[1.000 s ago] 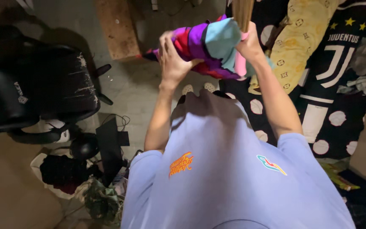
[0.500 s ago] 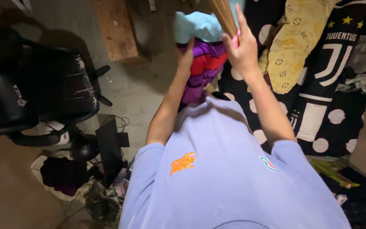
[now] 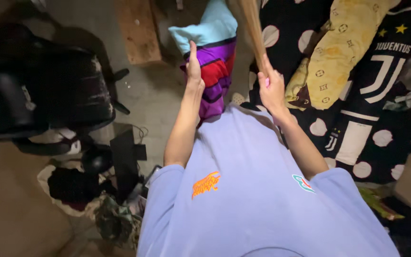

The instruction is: The person uses a broom to repeatedly hit and brush two different pillows, one multicolored and one yellow with a brown pattern, in a cluttered room.

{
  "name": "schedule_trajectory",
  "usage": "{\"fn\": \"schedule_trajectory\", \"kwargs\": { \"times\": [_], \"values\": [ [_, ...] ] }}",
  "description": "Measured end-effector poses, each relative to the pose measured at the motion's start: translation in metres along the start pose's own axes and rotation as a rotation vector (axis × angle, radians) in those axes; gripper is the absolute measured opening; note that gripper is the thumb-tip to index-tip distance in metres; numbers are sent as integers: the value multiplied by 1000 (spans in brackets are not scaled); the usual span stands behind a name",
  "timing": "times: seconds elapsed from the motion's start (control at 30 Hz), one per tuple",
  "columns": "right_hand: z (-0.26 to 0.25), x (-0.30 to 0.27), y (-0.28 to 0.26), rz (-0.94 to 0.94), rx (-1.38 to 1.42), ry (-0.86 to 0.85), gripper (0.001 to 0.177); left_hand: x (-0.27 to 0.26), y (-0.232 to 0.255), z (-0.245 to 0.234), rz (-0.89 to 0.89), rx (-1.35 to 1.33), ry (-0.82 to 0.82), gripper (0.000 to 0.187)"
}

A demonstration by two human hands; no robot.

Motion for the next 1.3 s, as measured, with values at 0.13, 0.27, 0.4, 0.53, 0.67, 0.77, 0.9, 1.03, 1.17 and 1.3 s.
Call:
{"fn": "schedule_trajectory", "kwargs": {
  "times": [0.13, 0.27, 0.4, 0.53, 0.67, 0.77, 0.9, 1.03, 1.17, 1.3],
  "values": [
    [0, -10, -17, -59, 32, -84, 65, -2, -3, 3, 6, 36, 5, 74],
    [4, -8, -29, -66, -100, -182, 64, -12, 3, 3, 17, -162, -147, 67],
    [-17, -16, -19, -32, -170, -65, 60, -27, 18, 3, 16, -251, -419, 65],
    [-22, -30, -13, -28, -28, -135, 62, -25, 14, 20, -78, -275, -378, 60],
    [-23, -35, -3, 34, -41, -164, 59, -21, 4, 24, -44, -147, -239, 57],
    [-27, -27, 5, 122, -135, -112, 57, -19, 5, 21, -30, -206, -307, 57],
    [-28, -33, -2, -41, -31, -78, 59, -14, 0, 19, -76, -157, -175, 55],
    [-13, -36, -1, 8, -17, -194, 57, -18, 0, 20, 43, 12, -103, 55],
    [-12, -26, 16, 162, 23, -144, 53, -30, 10, 25, -14, -281, -342, 54],
    [-11, -34, 22, -11, 96, -125, 55, -35, 22, 35, -101, -281, -306, 53]
  ]
}}
Point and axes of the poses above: each hand's wrist, its own x-axis towards the middle knuckle, its own z-axis out of the palm, y = z × x, the point moved 2 cm from there along x, towards the middle knuckle, and after that the axes turned 2 degrees about x, right-handed, at the moved point
